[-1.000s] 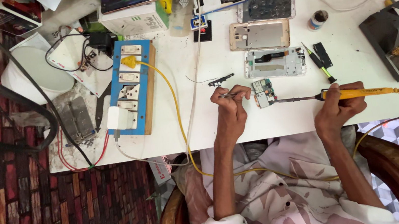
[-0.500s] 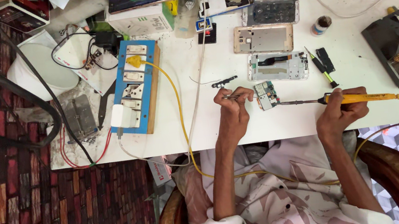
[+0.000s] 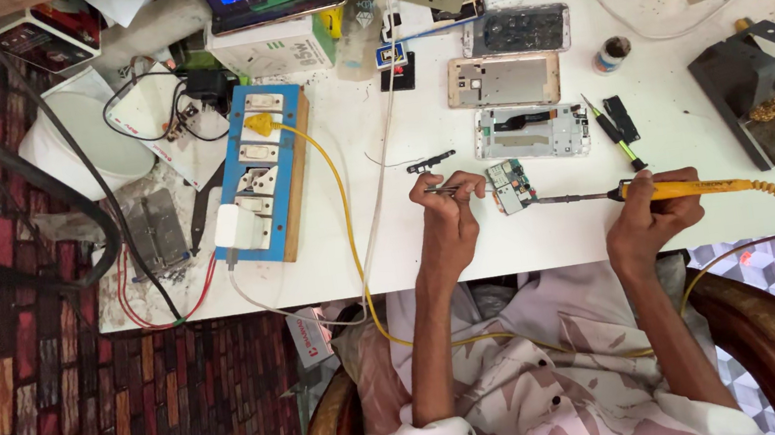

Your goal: The person uses a soldering iron and tweezers to work on a small circuit board. They repeatedly apply the soldering iron to various points on the board while holding it steady with tweezers. The task continues throughout the clip without visible completion.

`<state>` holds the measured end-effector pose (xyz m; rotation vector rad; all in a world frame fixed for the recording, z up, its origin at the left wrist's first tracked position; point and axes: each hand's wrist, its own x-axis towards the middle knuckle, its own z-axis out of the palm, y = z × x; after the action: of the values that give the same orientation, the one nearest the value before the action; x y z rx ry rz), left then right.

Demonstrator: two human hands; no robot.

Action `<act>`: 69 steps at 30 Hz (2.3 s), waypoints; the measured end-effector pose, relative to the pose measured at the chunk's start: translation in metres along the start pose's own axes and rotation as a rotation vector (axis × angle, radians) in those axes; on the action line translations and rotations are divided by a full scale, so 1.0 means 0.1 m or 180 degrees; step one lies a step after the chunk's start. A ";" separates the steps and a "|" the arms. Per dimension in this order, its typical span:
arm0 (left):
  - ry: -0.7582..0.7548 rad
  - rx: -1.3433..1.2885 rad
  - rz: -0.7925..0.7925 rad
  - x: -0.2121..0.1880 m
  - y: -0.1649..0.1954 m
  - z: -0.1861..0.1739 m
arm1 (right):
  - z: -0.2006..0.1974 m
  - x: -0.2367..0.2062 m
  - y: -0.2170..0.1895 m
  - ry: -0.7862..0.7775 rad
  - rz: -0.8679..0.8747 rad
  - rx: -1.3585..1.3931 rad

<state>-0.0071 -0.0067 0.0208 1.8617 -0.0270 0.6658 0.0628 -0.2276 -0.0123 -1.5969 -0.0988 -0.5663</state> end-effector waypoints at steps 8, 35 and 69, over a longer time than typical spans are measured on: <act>-0.0015 0.0037 -0.0093 -0.02 -0.01 0.01 | 0.00 -0.01 0.03 0.0009 0.0080 0.0027; 0.0051 -0.0072 0.0023 0.01 -0.04 0.01 | 0.01 -0.48 0.04 -0.0881 -0.0648 0.0545; 0.0102 -0.0222 -0.0084 0.00 -0.05 0.01 | -0.51 -1.09 -0.36 -0.1168 0.0445 -0.0441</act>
<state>-0.0049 -0.0056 0.0161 1.7814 -0.0045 0.6682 -0.0613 -0.2429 -0.0243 -1.8138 -0.2240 -0.1699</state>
